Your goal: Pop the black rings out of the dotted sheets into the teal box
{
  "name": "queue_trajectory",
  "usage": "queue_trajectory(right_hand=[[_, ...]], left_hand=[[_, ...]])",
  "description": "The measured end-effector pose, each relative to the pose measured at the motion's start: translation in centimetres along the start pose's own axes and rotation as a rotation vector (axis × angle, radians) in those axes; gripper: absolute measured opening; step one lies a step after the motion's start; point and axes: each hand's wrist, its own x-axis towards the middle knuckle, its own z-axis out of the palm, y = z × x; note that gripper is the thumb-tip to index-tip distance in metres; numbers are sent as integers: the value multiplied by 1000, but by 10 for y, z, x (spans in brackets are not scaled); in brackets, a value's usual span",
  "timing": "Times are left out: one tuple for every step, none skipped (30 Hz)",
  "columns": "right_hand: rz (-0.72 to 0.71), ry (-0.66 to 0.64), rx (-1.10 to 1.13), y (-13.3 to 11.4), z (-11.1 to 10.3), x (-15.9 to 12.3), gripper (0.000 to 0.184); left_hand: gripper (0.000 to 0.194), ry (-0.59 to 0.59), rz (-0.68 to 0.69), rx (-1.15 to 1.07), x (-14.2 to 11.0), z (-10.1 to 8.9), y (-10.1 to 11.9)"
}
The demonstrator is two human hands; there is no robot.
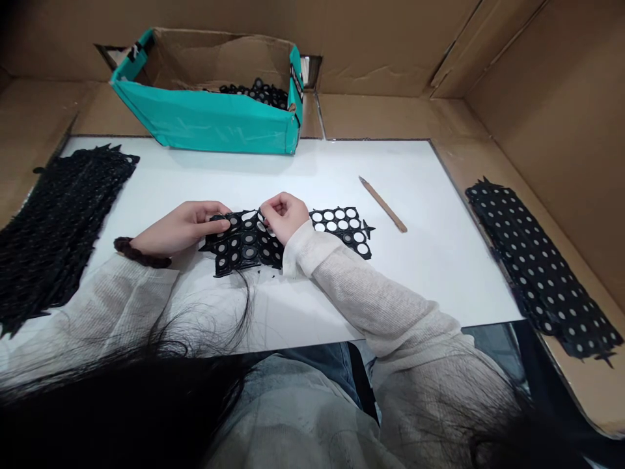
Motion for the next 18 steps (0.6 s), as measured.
queue_trajectory(right_hand=[[12, 1, 0, 0, 0, 0, 9], [19, 0, 0, 1, 0, 0, 10], [15, -5, -1, 2, 1, 1, 10], [0, -12, -7, 4, 1, 1, 9], [-29, -20, -20, 6, 0, 2, 9], [-69, -28, -45, 8, 0, 3, 9], [-116, -35, -82, 10, 0, 3, 9], [-165, -41, -130, 11, -1, 2, 11], [-214, -48, -186, 12, -1, 2, 13], [-263, -56, -243, 11, -2, 0, 15], [-310, -63, -297, 10, -3, -1, 16], [-354, -70, -345, 8, -4, -3, 18], [-392, -72, -388, 6, -5, -4, 18], [-417, -69, -422, 3, -7, -5, 19], [-421, -67, -442, 1, -9, -5, 19], [-404, -70, -443, 0, -11, -4, 19], [-370, -80, -422, 0, -14, -2, 18], [-331, -97, -384, 1, -16, 0, 18]], left_hand=[[25, -1, 0, 1, 0, 0, 0], [25, -3, 2, 4, 0, 0, 0], [26, -5, 3, 7, 0, -1, -1], [26, -7, 4, 12, 0, -1, -1], [26, -10, 4, 18, 0, -2, -1], [27, -12, 4, 24, 0, -2, -2], [27, -15, 2, 30, 0, -2, -2], [27, -16, 0, 36, 0, -2, -2], [27, -16, 0, 42, 0, -2, -1], [27, -18, -1, 47, 0, -2, -1], [27, -19, 0, 52, 0, -2, -1], [27, -18, -1, 55, 0, -2, -1], [27, -17, -1, 58, -1, -3, 0], [27, -15, 1, 60, -1, -3, -1], [26, -12, 3, 63, -2, -4, -1], [25, -10, 3, 66, -2, -5, -1], [25, -7, 2, 67, -2, -6, -1], [25, -5, 0, 65, -3, -6, -2]])
